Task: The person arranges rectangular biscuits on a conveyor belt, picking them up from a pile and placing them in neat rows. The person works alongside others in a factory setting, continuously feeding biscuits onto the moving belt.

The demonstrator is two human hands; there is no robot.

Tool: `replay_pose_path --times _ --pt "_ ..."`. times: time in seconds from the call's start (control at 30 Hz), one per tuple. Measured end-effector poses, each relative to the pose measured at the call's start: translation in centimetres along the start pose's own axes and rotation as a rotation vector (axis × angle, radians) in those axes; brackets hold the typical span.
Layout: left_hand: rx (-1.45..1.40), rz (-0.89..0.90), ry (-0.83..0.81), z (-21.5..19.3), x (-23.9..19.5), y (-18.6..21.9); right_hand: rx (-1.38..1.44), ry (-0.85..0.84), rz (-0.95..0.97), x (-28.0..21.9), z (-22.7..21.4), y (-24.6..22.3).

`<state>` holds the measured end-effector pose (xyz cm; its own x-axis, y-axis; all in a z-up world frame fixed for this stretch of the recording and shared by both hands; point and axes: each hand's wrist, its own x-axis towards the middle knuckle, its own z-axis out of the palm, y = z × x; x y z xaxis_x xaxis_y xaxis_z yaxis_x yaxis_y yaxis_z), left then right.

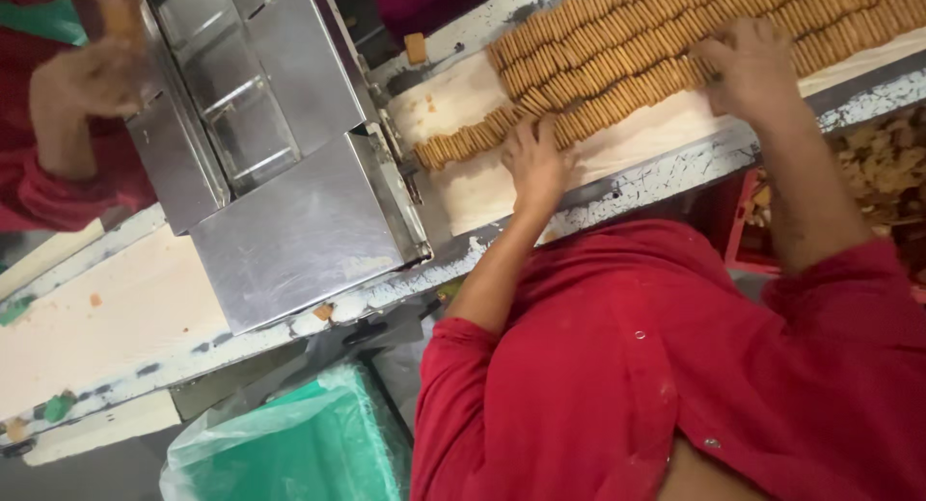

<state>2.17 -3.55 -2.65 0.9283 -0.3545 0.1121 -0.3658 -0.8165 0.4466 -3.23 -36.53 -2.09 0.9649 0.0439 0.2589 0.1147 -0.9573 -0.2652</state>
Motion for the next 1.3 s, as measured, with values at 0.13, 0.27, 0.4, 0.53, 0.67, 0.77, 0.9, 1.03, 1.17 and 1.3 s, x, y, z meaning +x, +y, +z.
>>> replay_pose_path --times 0.13,0.27,0.4,0.53,0.67,0.77,0.9,1.03,1.17,1.3 --pt "-0.011 -0.058 -0.053 -2.1 -1.4 -2.2 -0.248 -0.126 -0.066 1.0 1.1 -2.1" --pt "0.016 -0.095 -0.127 -5.4 -2.8 -4.5 0.012 -0.284 -0.098 1.1 2.2 -5.9" --pt "-0.056 -0.331 -0.36 -5.6 -1.9 -4.6 0.456 -0.42 0.177 2.1 2.2 -11.3" --pt "0.066 -0.483 -0.317 -3.1 -0.8 -2.5 0.117 -0.479 0.2 2.6 3.3 -17.4" --pt "0.083 -0.563 -0.292 -2.8 -0.1 -2.9 0.102 -0.274 0.207 2.6 5.2 -18.5" --pt "0.025 -0.48 -0.316 -3.1 -1.0 -4.9 0.143 -0.347 0.173 1.4 7.2 -16.2" --pt "0.015 -0.414 -0.415 -3.3 -1.8 -6.6 0.135 -0.35 0.292 0.6 8.6 -11.3" --pt "0.153 -0.352 -0.415 -4.5 -1.9 -6.7 0.038 -0.508 0.327 2.8 9.2 -9.2" --pt "0.127 -0.305 -0.425 -5.7 -3.1 -6.3 0.056 -0.627 0.315 2.7 8.5 -9.2" --pt "0.032 -0.239 -0.438 -9.6 -2.1 -6.8 -0.055 -0.64 0.331 3.4 8.0 -10.2"
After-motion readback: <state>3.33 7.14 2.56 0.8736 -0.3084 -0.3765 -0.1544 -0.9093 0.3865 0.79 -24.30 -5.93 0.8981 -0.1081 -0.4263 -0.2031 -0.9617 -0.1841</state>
